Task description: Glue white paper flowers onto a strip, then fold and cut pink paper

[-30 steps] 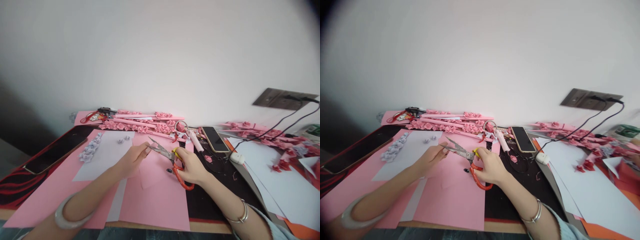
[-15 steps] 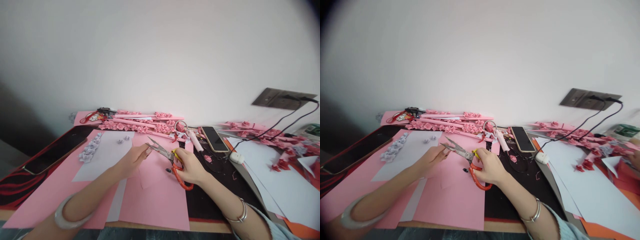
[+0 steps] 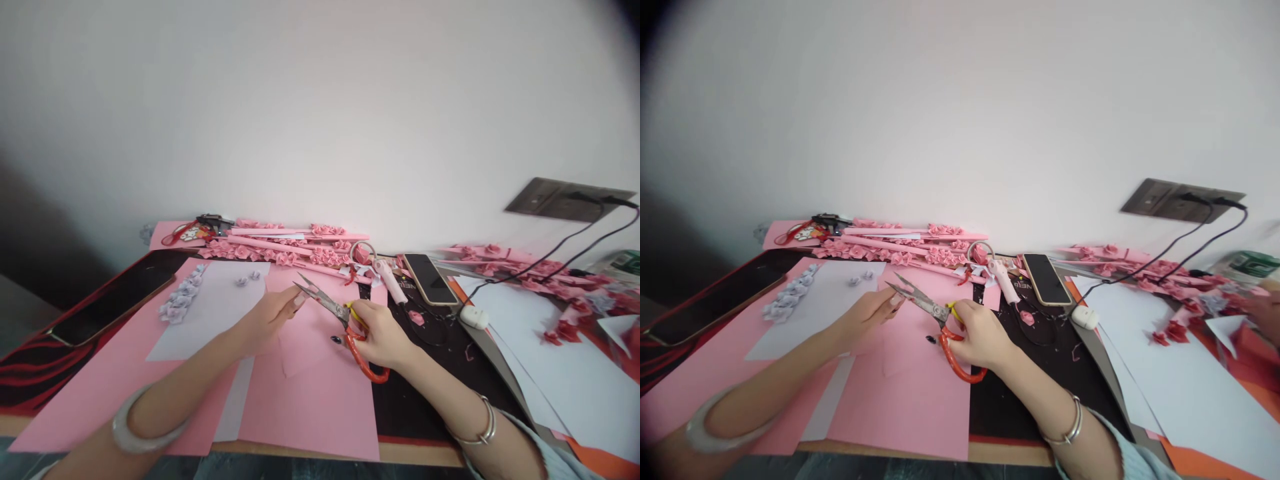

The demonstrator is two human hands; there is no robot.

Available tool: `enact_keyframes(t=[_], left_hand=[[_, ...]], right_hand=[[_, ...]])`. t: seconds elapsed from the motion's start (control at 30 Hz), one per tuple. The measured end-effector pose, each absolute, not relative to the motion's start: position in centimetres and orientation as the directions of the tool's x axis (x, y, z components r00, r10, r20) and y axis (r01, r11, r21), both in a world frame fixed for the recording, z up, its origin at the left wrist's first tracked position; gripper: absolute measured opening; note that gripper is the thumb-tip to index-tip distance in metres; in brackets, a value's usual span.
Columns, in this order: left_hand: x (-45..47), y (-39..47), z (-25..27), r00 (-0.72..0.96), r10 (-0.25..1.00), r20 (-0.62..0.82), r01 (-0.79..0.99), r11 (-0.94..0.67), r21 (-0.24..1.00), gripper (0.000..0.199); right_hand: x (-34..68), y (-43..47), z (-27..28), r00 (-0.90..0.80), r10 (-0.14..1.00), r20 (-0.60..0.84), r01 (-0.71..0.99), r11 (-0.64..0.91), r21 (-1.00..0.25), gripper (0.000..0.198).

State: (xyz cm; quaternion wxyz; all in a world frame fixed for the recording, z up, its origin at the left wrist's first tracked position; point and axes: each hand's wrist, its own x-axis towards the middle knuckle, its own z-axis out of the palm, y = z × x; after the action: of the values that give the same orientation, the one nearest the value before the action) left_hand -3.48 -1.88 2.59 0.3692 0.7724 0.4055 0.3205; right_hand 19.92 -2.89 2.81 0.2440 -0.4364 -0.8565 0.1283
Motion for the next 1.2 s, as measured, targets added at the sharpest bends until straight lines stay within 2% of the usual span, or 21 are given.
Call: enact_keyframes(t=[0.27,0.53,0.77,1.2], left_hand=[[-3.21,-1.93,2.58,0.443,0.875,0.192,0.391,-0.382,0.837,0.033],[-3.58,-1.81,2.72,0.420,0.881,0.216,0.437,-0.405,0.803,0.030],[-3.63,-1.75,2.54,0.443,0.865,0.237,0.455,-0.444,0.772,0.030],[-3.42,-1.73,2.30,0.462,0.841,0.281,0.388,-0.477,0.788,0.032]], right_hand=[[19.71,-2.92,2.82,-0.506,0.813,0.289,0.686,0.583,-0.435,0.034],[19.64,-3.26,3.24,-0.477,0.846,0.240,0.763,0.534,-0.365,0.019],[19.75,-3.65,3.22,-0.487,0.846,0.216,0.764,0.533,-0.364,0.028],[19.44,-3.83,3.49,-0.520,0.826,0.216,0.726,0.561,-0.398,0.031]])
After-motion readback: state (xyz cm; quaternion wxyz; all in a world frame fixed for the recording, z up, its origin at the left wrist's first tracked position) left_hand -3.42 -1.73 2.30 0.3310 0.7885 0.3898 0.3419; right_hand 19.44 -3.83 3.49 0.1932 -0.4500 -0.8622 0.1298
